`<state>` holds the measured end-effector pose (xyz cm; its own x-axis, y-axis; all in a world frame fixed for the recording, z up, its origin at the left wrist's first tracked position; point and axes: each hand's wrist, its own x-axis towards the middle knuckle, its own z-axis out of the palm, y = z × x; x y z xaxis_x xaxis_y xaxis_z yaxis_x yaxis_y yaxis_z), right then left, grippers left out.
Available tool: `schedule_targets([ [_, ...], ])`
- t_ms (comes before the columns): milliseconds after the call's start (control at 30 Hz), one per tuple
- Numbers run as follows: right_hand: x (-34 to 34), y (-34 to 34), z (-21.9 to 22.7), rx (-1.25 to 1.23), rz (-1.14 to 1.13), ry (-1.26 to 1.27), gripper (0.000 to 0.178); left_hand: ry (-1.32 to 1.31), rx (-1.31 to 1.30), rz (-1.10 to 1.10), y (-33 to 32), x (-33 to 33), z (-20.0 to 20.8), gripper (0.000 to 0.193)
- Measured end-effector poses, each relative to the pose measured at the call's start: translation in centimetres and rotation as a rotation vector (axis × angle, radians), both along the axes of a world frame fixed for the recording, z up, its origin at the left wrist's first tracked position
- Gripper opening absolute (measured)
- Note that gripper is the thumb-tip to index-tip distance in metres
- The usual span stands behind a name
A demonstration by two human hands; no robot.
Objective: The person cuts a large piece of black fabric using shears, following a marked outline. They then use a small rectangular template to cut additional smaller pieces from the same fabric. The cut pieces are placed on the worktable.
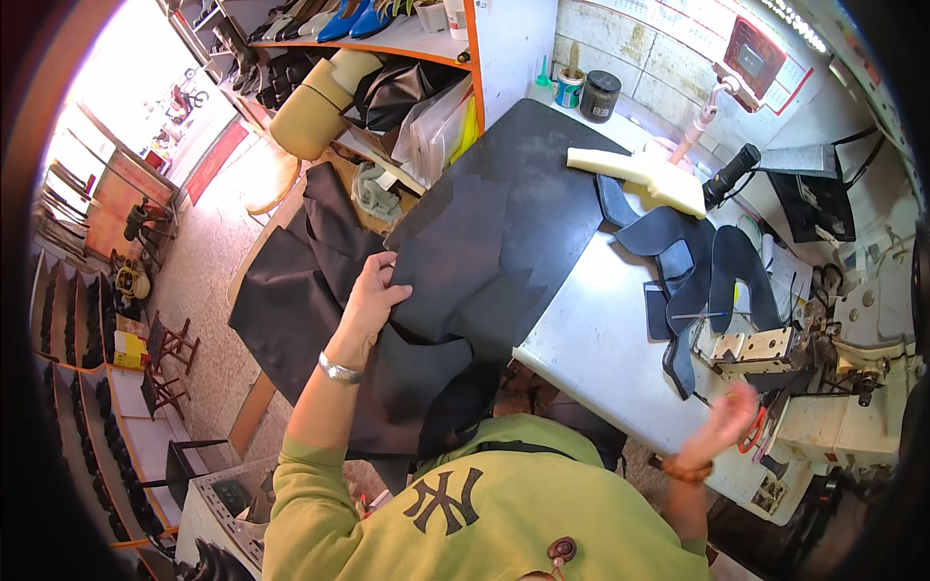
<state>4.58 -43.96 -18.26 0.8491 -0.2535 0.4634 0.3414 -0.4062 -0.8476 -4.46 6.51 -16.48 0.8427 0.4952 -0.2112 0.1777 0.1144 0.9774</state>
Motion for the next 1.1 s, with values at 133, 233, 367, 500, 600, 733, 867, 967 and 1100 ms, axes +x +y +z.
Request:
schedule_targets([
  [133,-2.0,9.0,-0.1,-0.216,0.883,0.467,0.031,0.012,0.183,0.002,-1.4,0.3,1.6,0.069],
  [233,-1.9,15.1,-1.1,0.076,1.273,1.019,0.047,0.130,0.871,0.052,-3.8,-1.5,3.6,0.081],
  [367,-3.5,20.4,-2.9,0.123,1.373,1.063,0.060,0.096,1.292,0.095,-9.2,-6.9,5.0,0.093],
  [500,-3.8,22.7,-3.7,0.379,1.152,1.498,0.054,0.283,1.425,-0.144,-13.8,-12.1,3.2,0.093],
  [600,-3.9,24.0,-3.9,0.443,1.067,1.490,0.052,0.441,1.460,-0.152,-14.7,-15.6,1.4,0.069],
  [733,-4.0,25.0,-4.1,0.422,1.041,1.487,0.042,0.423,1.447,0.084,-12.3,-18.6,0.4,0.048],
  [867,-4.3,25.4,-3.6,0.406,1.112,1.191,0.036,0.223,0.783,0.486,-7.6,-18.5,1.0,0.015],
  [967,-4.2,25.0,-2.1,0.490,1.074,1.161,0.034,0.130,0.936,0.762,-2.8,-17.4,3.7,0.020],
  [1100,-2.5,23.5,0.7,0.566,0.875,1.284,0.032,0.065,1.213,0.798,4.9,-14.7,11.2,0.026],
])
